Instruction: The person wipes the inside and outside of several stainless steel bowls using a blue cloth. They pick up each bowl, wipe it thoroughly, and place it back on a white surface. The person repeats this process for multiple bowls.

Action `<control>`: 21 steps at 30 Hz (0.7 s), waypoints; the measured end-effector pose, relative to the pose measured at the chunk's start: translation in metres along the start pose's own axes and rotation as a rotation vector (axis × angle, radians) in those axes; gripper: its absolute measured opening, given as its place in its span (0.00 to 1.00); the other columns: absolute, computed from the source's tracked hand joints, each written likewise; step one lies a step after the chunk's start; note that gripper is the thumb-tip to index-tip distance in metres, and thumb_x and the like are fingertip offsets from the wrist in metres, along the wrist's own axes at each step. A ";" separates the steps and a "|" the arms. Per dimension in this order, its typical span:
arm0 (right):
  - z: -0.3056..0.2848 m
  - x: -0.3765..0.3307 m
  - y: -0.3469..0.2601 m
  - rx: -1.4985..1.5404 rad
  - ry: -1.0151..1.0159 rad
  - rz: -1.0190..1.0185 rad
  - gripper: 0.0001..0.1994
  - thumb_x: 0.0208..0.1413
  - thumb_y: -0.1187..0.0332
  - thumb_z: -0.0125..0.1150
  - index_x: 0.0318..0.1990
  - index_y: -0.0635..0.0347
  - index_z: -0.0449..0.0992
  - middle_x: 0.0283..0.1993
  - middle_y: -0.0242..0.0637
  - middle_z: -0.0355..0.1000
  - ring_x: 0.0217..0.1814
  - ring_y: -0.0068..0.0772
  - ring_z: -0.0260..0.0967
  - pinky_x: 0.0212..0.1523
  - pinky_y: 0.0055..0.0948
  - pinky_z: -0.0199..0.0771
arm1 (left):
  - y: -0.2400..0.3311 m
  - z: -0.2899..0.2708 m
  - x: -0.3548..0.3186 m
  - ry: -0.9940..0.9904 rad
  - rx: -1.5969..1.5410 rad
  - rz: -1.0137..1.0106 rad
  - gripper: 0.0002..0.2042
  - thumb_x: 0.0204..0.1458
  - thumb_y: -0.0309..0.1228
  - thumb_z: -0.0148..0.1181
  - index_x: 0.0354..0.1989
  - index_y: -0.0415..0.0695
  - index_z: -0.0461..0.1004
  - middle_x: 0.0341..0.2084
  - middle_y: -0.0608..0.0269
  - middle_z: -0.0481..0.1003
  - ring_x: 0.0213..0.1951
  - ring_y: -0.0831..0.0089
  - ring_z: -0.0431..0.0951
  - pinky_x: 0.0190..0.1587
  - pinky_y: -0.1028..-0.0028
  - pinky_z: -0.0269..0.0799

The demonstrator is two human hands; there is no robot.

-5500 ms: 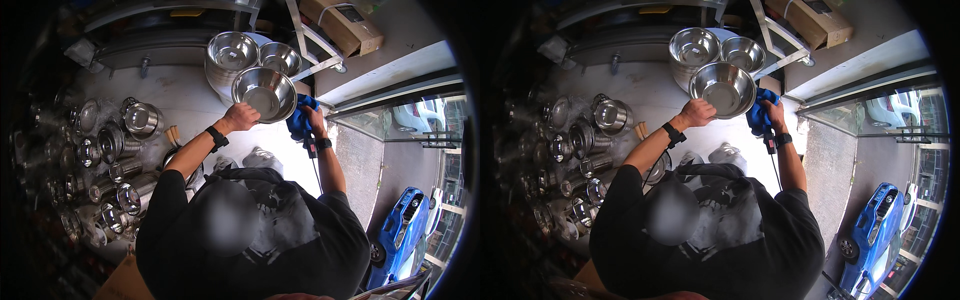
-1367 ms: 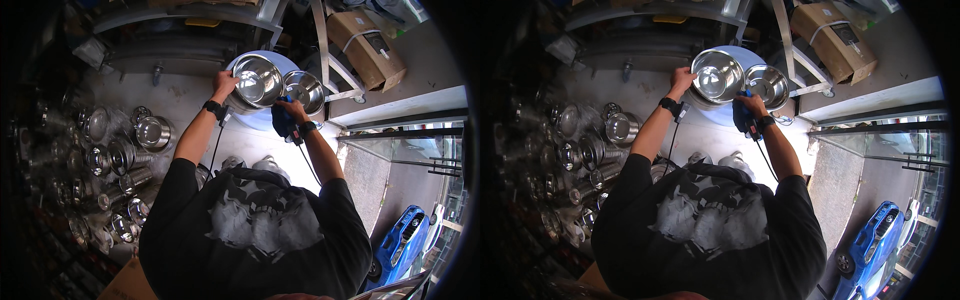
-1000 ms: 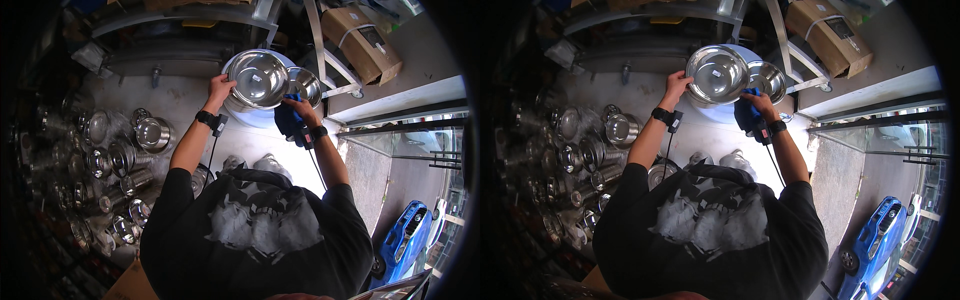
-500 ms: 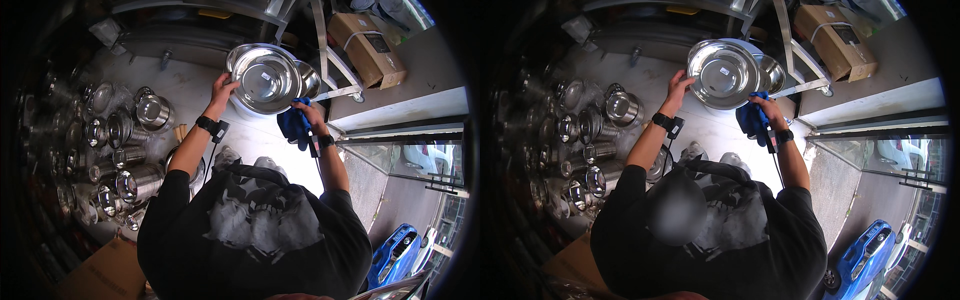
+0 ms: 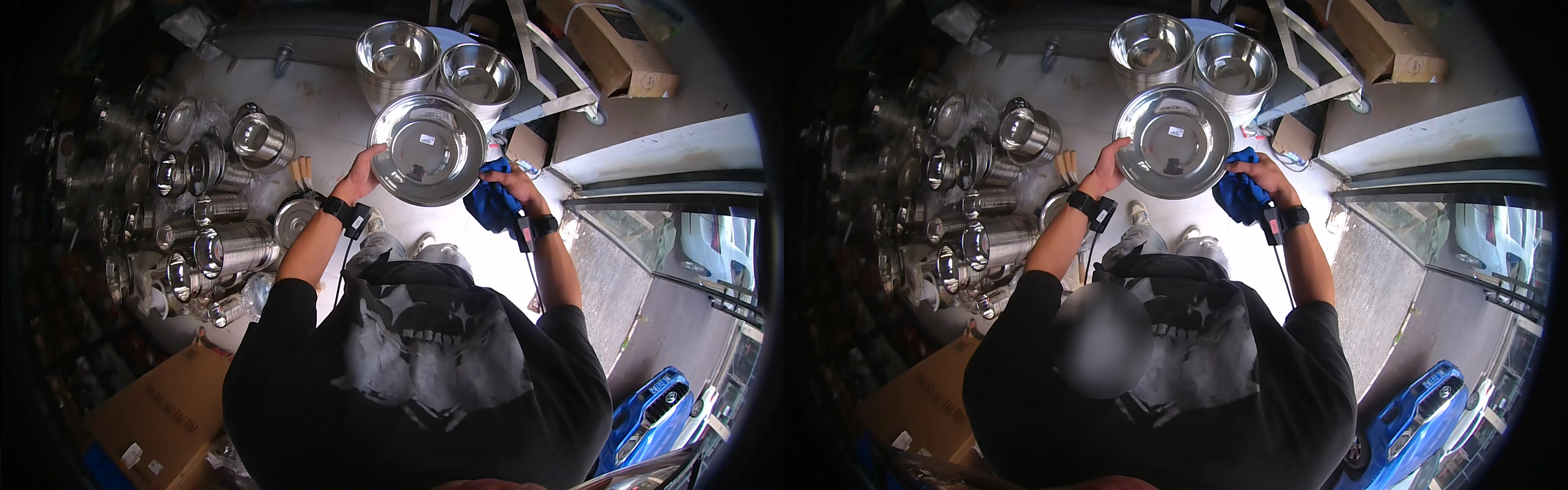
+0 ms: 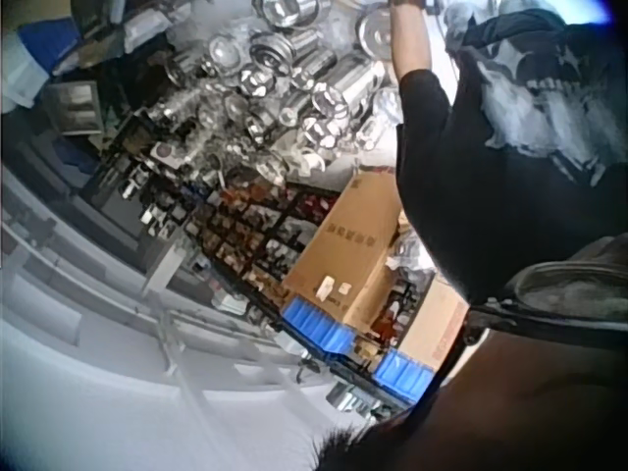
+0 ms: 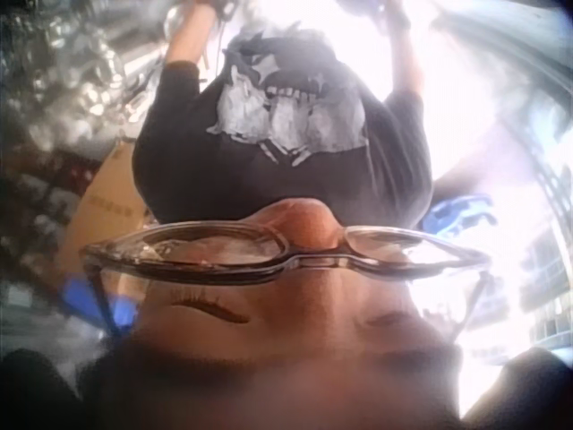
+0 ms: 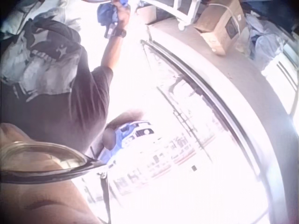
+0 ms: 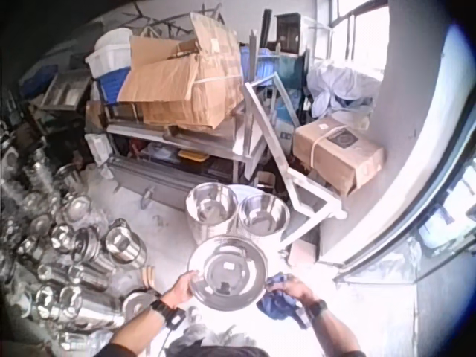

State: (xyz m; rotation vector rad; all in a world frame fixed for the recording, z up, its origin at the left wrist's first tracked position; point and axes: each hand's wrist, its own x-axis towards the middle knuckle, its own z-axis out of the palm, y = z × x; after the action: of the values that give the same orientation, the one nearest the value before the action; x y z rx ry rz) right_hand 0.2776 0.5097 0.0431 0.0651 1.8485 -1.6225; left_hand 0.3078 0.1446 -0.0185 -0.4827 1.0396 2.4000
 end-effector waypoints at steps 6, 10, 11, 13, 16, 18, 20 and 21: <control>0.005 -0.011 -0.001 -0.124 0.053 0.011 0.26 0.48 0.57 0.75 0.50 0.64 0.78 0.44 0.39 0.80 0.45 0.34 0.77 0.52 0.33 0.76 | -0.023 -0.013 -0.007 0.061 0.058 -0.003 0.17 0.52 0.36 0.54 0.48 0.41 0.74 0.43 0.62 0.78 0.45 0.70 0.77 0.50 0.69 0.72; -0.001 -0.001 -0.003 -0.417 0.204 -0.189 0.28 0.45 0.66 0.74 0.56 0.60 0.75 0.47 0.41 0.79 0.48 0.38 0.77 0.53 0.33 0.75 | -0.021 -0.020 -0.011 0.204 0.136 0.068 0.11 0.52 0.38 0.54 0.38 0.46 0.75 0.35 0.67 0.77 0.37 0.75 0.75 0.41 0.73 0.69; 0.000 0.001 -0.006 -0.522 0.270 -0.269 0.28 0.44 0.68 0.74 0.57 0.58 0.75 0.47 0.42 0.79 0.49 0.39 0.78 0.53 0.34 0.75 | -0.016 -0.014 -0.014 0.240 0.181 0.096 0.10 0.52 0.38 0.54 0.36 0.46 0.76 0.33 0.68 0.77 0.36 0.76 0.75 0.40 0.73 0.69; 0.037 -0.008 -0.042 -0.809 0.369 -0.584 0.30 0.46 0.67 0.70 0.61 0.52 0.72 0.52 0.45 0.76 0.51 0.51 0.75 0.51 0.40 0.76 | -0.017 -0.022 -0.023 0.304 0.270 0.125 0.10 0.52 0.39 0.54 0.34 0.47 0.76 0.31 0.69 0.77 0.34 0.77 0.75 0.39 0.74 0.69; 0.096 0.005 -0.063 -1.167 0.384 -0.825 0.31 0.51 0.71 0.60 0.66 0.51 0.66 0.55 0.42 0.74 0.51 0.49 0.75 0.51 0.42 0.76 | -0.020 -0.047 -0.011 0.311 0.413 0.212 0.13 0.52 0.38 0.53 0.42 0.47 0.76 0.34 0.69 0.77 0.34 0.77 0.76 0.39 0.75 0.71; 0.121 0.031 -0.052 -1.543 0.270 -0.881 0.28 0.55 0.72 0.55 0.66 0.55 0.65 0.63 0.41 0.68 0.55 0.44 0.71 0.53 0.40 0.72 | -0.019 -0.041 -0.011 0.254 0.444 0.201 0.17 0.51 0.37 0.53 0.48 0.47 0.73 0.38 0.67 0.76 0.36 0.77 0.77 0.41 0.74 0.73; 0.136 0.060 -0.032 -1.861 0.198 -0.869 0.27 0.57 0.70 0.53 0.66 0.59 0.64 0.67 0.42 0.64 0.58 0.40 0.67 0.53 0.38 0.69 | -0.013 -0.018 -0.024 0.222 0.434 0.279 0.22 0.49 0.34 0.52 0.56 0.47 0.68 0.42 0.65 0.75 0.41 0.76 0.76 0.43 0.71 0.75; 0.140 0.068 -0.026 -1.977 0.160 -0.798 0.27 0.58 0.70 0.52 0.67 0.61 0.63 0.68 0.43 0.63 0.58 0.38 0.66 0.52 0.37 0.67 | -0.006 -0.004 -0.038 0.233 0.394 0.227 0.26 0.48 0.32 0.52 0.59 0.45 0.65 0.48 0.61 0.72 0.48 0.71 0.73 0.49 0.70 0.72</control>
State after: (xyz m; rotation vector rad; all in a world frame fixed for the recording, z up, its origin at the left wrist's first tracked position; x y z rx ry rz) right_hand 0.2750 0.3523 0.0304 -1.4787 2.8751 0.5498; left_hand 0.3429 0.1343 -0.0054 -0.5320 1.7076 2.2764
